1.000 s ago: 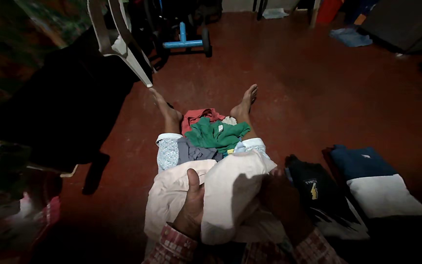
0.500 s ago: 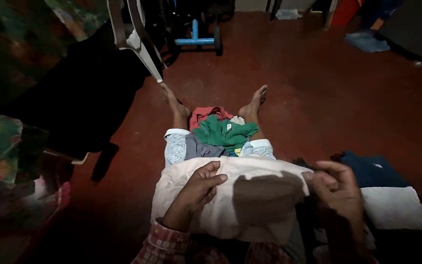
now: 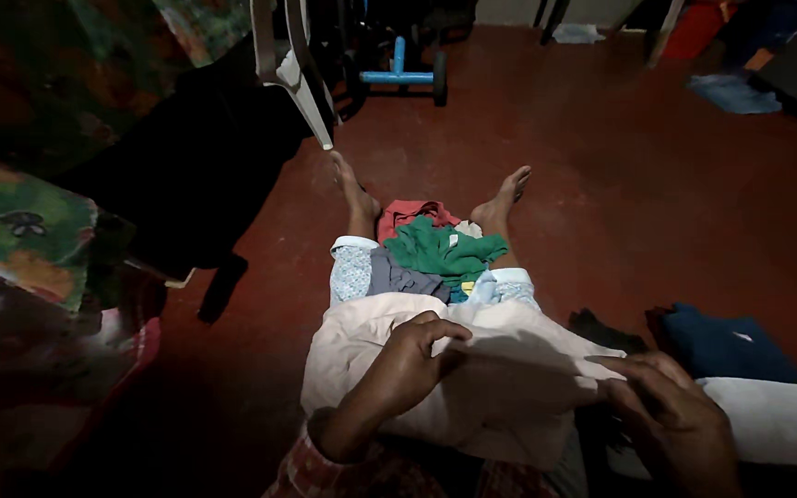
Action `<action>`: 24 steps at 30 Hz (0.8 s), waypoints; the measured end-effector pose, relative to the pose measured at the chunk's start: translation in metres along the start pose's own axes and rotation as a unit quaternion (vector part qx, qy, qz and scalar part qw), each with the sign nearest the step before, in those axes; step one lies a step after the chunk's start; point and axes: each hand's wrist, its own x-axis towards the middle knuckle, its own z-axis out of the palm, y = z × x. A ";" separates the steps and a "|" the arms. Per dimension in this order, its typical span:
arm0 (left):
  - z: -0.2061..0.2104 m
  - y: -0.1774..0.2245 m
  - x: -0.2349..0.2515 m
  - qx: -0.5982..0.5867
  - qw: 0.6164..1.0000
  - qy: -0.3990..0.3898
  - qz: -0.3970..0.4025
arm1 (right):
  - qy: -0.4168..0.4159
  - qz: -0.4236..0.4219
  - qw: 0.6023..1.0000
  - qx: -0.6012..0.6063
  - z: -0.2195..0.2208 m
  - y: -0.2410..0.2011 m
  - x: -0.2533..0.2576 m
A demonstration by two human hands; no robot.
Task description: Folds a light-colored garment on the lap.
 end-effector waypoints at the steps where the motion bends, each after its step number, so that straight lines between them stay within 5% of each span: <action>1: 0.002 -0.001 0.000 0.019 1.000 0.004 0.018 | -0.003 0.012 1.000 0.007 -0.003 0.004 -0.002; 5: 0.024 0.001 -0.004 0.046 0.996 0.022 0.069 | -0.097 0.037 0.989 -0.103 -0.016 0.005 -0.001; 10: 0.056 0.010 -0.004 0.146 0.977 -0.046 0.148 | -0.246 0.010 0.968 0.036 0.003 -0.025 -0.003; 17: 0.046 0.005 -0.013 0.073 0.984 -0.061 0.152 | -0.206 0.083 0.965 0.141 0.034 -0.030 -0.017; 20: 0.022 -0.009 -0.022 0.054 0.994 -0.015 0.095 | -0.168 0.111 0.944 0.261 0.041 -0.010 -0.019; 24: -0.026 -0.040 -0.034 0.150 0.985 0.077 -0.026 | -0.212 0.199 0.929 0.228 0.046 0.004 -0.026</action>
